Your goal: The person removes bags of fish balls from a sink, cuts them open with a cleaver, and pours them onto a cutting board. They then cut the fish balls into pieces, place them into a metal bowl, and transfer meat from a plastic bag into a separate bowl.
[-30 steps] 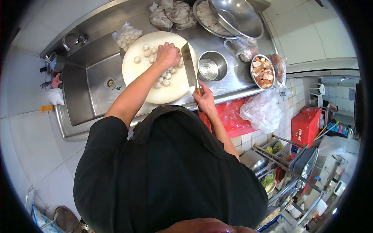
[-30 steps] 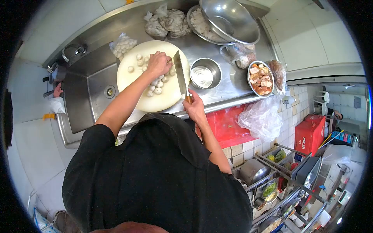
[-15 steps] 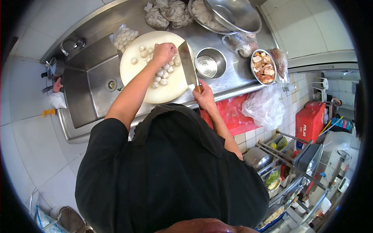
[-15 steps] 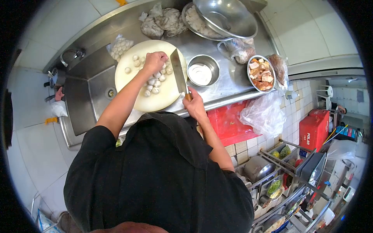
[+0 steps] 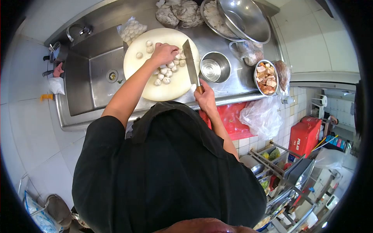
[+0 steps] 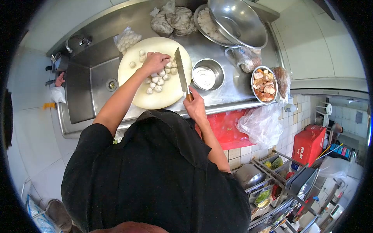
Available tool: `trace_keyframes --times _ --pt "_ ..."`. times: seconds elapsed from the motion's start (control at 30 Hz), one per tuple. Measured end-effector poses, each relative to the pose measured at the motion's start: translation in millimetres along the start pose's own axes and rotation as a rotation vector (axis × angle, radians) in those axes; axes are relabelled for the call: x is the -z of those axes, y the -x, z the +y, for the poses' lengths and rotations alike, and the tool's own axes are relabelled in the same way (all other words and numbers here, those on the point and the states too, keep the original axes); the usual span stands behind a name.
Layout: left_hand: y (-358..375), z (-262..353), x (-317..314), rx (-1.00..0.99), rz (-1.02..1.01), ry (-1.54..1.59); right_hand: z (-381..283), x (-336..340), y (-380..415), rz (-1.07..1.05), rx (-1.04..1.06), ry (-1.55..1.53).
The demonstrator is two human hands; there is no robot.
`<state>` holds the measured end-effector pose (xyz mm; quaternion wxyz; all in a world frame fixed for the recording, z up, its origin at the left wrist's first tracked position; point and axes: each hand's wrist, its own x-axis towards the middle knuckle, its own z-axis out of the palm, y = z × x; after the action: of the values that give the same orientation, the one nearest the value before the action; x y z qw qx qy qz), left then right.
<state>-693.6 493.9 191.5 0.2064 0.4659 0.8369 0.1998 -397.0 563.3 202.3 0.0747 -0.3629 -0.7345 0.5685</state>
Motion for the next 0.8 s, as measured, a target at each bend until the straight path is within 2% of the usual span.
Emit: trace_keyframes --times 0.1,0.2,0.27,0.3,0.37,0.57,0.7,0.8 --pt "3.9 5.7 -2.7 0.018 0.054 0.053 -2.9 2.5 -5.4 -0.001 -0.002 0.033" --pt "12.1 2.8 -23.5 -0.219 0.447 0.093 -10.9 6.6 -5.5 -0.029 -0.063 -0.014" --pt "11.0 2.2 -24.3 -0.316 0.374 0.058 -22.2 8.2 -1.1 -0.047 -0.154 -0.05" --pt "11.1 2.1 -25.0 -0.366 0.335 0.041 -17.2 6.1 0.3 -0.017 -0.118 -0.05" --pt "12.2 7.1 -24.6 -0.338 0.316 -0.03 -9.1 1.6 2.7 0.045 -0.041 -0.052" --pt "10.0 14.1 -22.9 -0.267 0.28 -0.112 -20.6 10.6 27.7 0.079 -0.098 0.025" --pt "9.7 20.2 -23.4 -0.218 0.285 -0.106 -14.2 11.7 39.7 0.108 -0.019 0.044" --pt "8.0 22.3 -23.7 -0.266 0.307 -0.121 -17.6 10.1 45.5 0.107 -0.053 0.039"
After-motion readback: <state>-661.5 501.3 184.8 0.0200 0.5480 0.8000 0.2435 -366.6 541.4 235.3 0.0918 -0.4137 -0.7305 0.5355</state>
